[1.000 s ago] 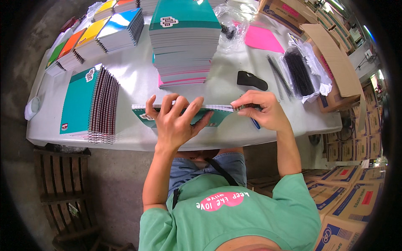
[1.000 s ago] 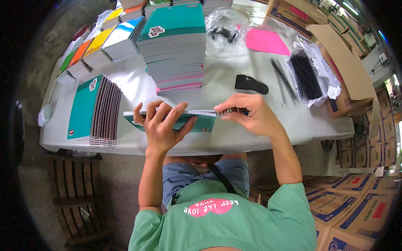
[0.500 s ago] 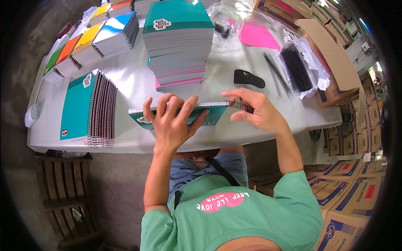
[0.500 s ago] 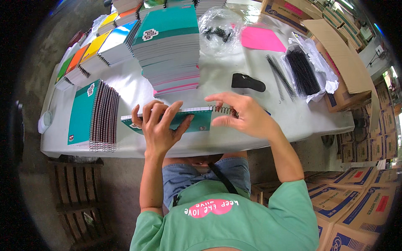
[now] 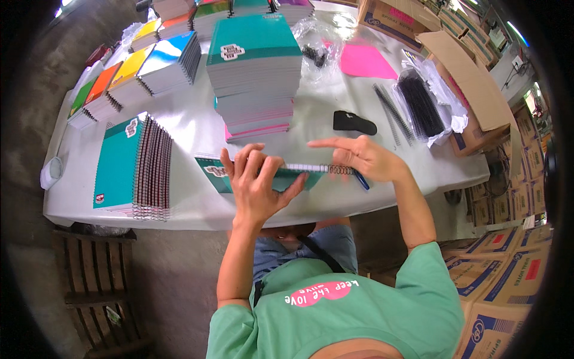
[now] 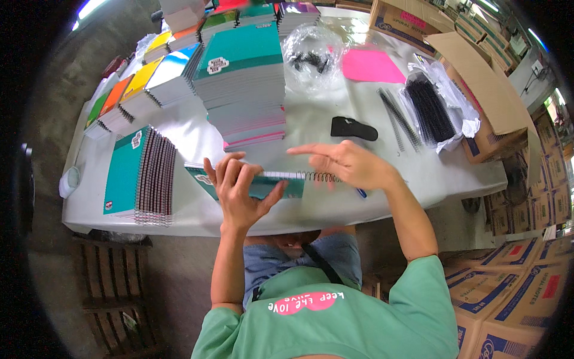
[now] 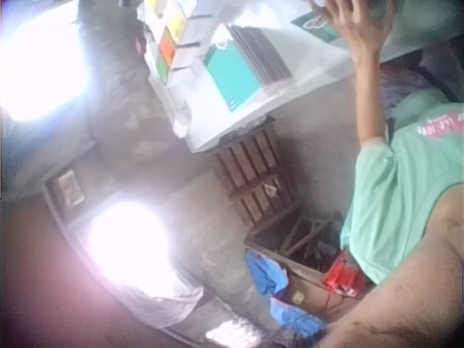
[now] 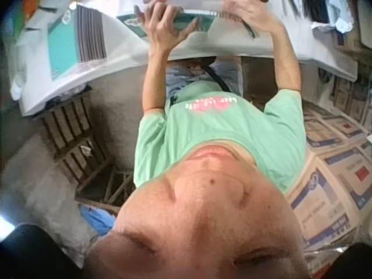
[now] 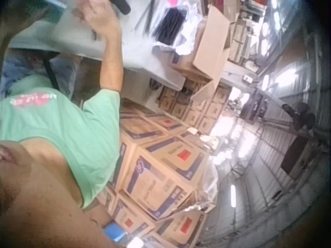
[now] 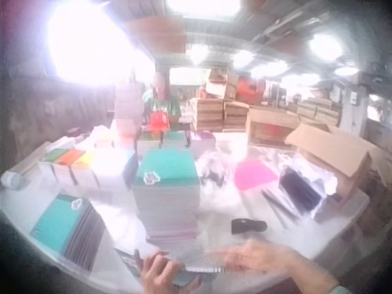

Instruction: The person trims the ends of a spiral binding wire with pliers, folds the wire ends inward, and stacks the completed notebook on a pile.

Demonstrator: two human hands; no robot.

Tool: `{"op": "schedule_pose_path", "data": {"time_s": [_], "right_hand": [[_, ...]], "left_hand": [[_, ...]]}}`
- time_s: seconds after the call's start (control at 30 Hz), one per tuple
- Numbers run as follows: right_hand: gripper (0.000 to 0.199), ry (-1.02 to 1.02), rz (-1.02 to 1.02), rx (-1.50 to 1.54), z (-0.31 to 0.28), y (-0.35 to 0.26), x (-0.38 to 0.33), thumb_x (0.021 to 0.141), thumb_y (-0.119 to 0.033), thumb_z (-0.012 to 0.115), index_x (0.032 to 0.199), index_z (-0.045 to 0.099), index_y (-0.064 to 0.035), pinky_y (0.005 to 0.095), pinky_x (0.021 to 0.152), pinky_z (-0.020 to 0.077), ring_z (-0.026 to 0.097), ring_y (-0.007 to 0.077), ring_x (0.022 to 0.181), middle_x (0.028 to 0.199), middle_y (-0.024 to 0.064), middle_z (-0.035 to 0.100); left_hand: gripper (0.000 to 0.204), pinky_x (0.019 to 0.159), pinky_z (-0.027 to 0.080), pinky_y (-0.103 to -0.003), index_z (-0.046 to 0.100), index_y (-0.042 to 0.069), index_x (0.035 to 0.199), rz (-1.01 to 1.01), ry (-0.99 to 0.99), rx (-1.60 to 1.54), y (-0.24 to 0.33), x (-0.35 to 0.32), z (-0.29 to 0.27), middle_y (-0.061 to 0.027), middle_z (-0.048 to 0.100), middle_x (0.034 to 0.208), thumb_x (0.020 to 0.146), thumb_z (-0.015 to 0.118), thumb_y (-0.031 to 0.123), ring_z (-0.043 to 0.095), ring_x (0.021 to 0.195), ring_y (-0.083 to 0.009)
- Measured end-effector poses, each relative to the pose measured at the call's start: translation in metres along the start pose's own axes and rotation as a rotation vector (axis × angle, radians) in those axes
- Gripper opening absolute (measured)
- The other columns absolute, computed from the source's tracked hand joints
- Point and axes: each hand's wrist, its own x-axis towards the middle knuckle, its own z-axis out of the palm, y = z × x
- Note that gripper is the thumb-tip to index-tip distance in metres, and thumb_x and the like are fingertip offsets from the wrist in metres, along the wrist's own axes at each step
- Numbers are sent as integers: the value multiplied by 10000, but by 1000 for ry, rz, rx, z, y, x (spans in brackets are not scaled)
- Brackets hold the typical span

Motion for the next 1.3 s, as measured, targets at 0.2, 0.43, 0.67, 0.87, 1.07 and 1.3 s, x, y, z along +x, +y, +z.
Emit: {"op": "schedule_pose_path", "data": {"time_s": [0.2,0.43,0.67,0.87,1.07,1.3], "right_hand": [[564,388,207,-744,-40,103,17,767,-76,599,1309,469,-157,441,982,371,427,283,1232,1325,88,466],[371,756,48,-267,-32,159,31,766,-10,567,1132,585,-66,421,855,471,609,267,950,1054,111,641],[305,-24,-691,769,28,64,16,684,68,659,986,657,29,312,837,504,647,217,954,935,139,686],[226,181,-656,491,31,61,17,642,77,692,852,712,-4,311,772,518,667,216,827,890,140,693],[277,143,-844,745,37,67,22,610,88,683,869,716,-4,293,750,501,649,187,817,873,134,691],[307,347,-618,536,36,61,25,622,138,582,875,711,21,280,734,500,651,188,811,804,120,683]], "left_hand": [[330,1100,102,-476,567,134,722,42,-13,-54,0,0,-8,-45,500,786,620,780,365,538,991,-227],[327,1105,86,-468,567,122,710,48,18,-95,-3,0,-5,-43,504,771,621,772,361,531,1091,-260],[472,1092,30,-527,492,115,689,-84,64,-34,14,-6,1,-62,525,1005,622,789,476,343,1304,-356],[504,1097,27,-522,493,104,680,-67,18,-78,11,-8,-2,-62,534,1001,590,813,483,317,1321,-365],[498,1102,46,-503,503,109,681,-54,-13,-87,8,-3,-2,-60,525,898,566,831,466,375,1285,-345],[527,1100,78,-480,506,95,681,-36,3,-120,6,5,-7,-89,534,890,547,833,487,432,1234,-337]]}}
